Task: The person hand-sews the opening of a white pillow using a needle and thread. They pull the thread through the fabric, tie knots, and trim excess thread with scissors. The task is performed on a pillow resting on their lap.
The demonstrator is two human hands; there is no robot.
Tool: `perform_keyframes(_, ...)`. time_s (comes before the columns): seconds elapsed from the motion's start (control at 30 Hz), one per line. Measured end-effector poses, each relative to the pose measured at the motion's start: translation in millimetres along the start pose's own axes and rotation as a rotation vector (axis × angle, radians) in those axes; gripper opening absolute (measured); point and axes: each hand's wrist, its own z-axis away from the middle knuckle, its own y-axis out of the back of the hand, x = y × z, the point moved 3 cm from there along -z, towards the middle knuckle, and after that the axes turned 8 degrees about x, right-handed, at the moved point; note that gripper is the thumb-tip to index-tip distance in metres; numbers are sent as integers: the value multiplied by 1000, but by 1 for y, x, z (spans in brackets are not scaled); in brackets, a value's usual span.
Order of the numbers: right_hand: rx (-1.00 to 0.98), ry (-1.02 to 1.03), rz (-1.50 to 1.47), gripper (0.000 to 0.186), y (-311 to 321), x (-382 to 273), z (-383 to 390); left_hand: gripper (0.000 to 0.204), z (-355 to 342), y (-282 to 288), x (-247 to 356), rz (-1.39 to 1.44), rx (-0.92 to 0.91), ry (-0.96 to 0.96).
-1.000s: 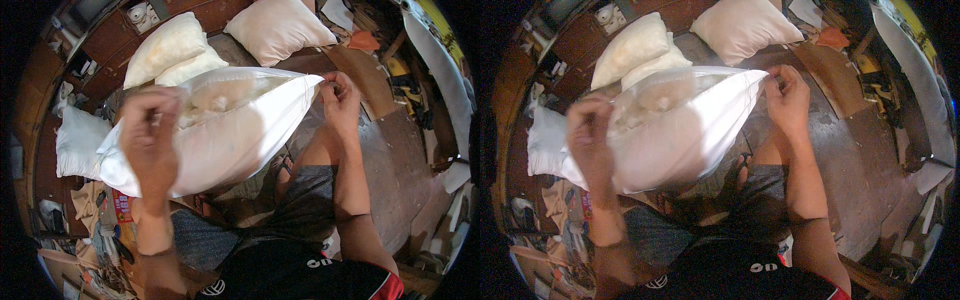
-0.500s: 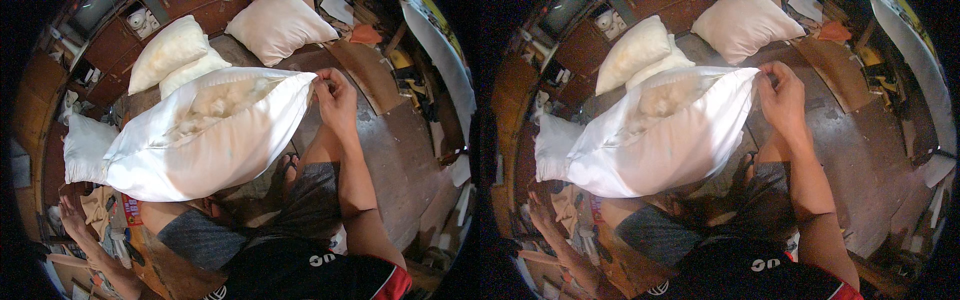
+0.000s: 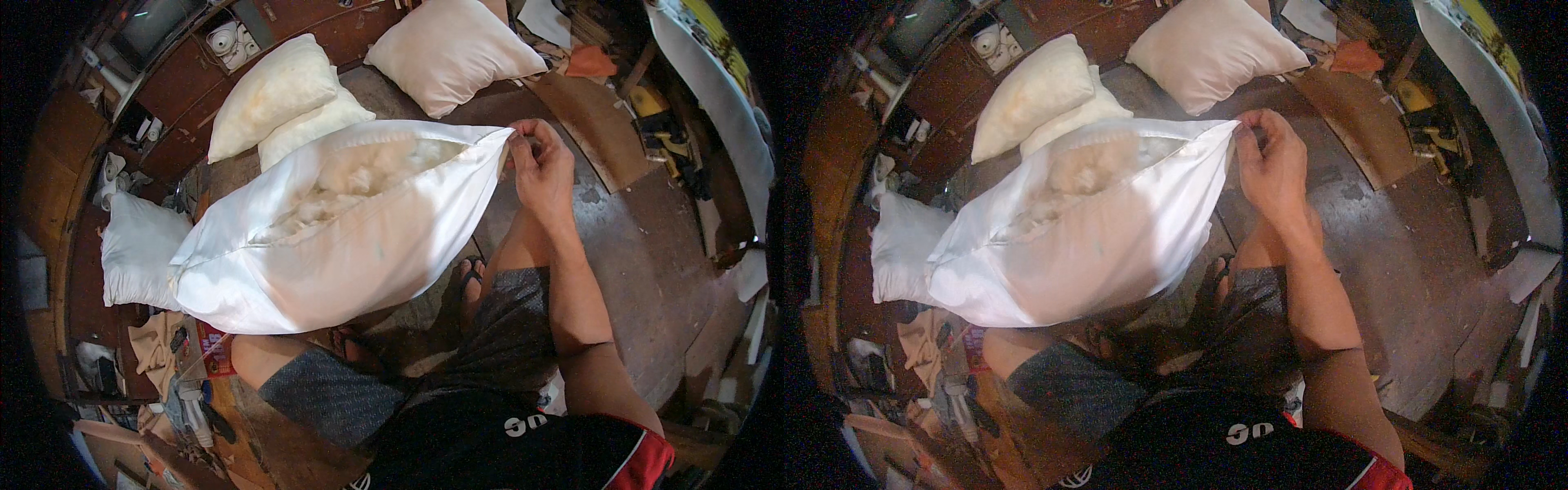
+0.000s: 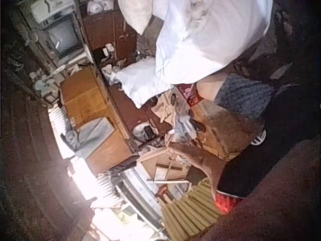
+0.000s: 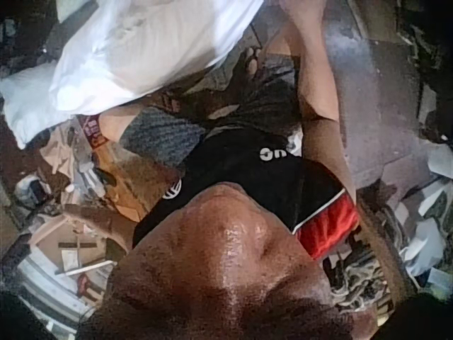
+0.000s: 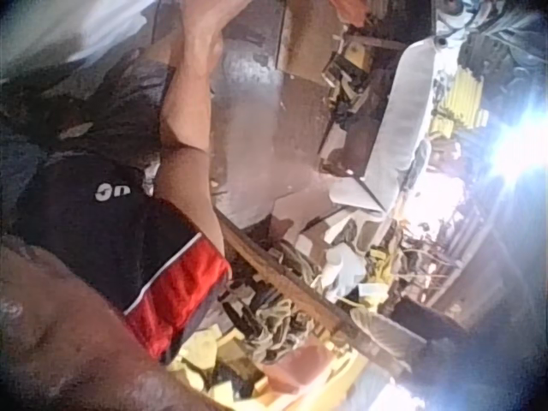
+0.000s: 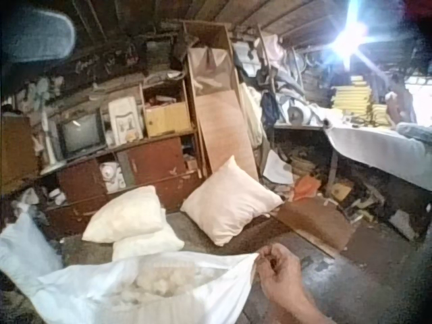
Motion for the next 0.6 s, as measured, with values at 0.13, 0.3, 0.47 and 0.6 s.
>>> perform_keyframes(0.13,10,18,-60,12,-4,-3,1,43,8,9,-9,-96,-4,-4)
perform_keyframes(0.3,50,-28,-203,10,-9,-6,4,41,19,-9,-2,-144,-122,-50)
perform_keyframes(0.47,25,-55,-82,12,-5,3,-3,40,48,-43,36,-13,-546,-174)
perform_keyframes(0.6,95,29,52,16,12,1,-6,32,256,-76,90,168,-801,-143)
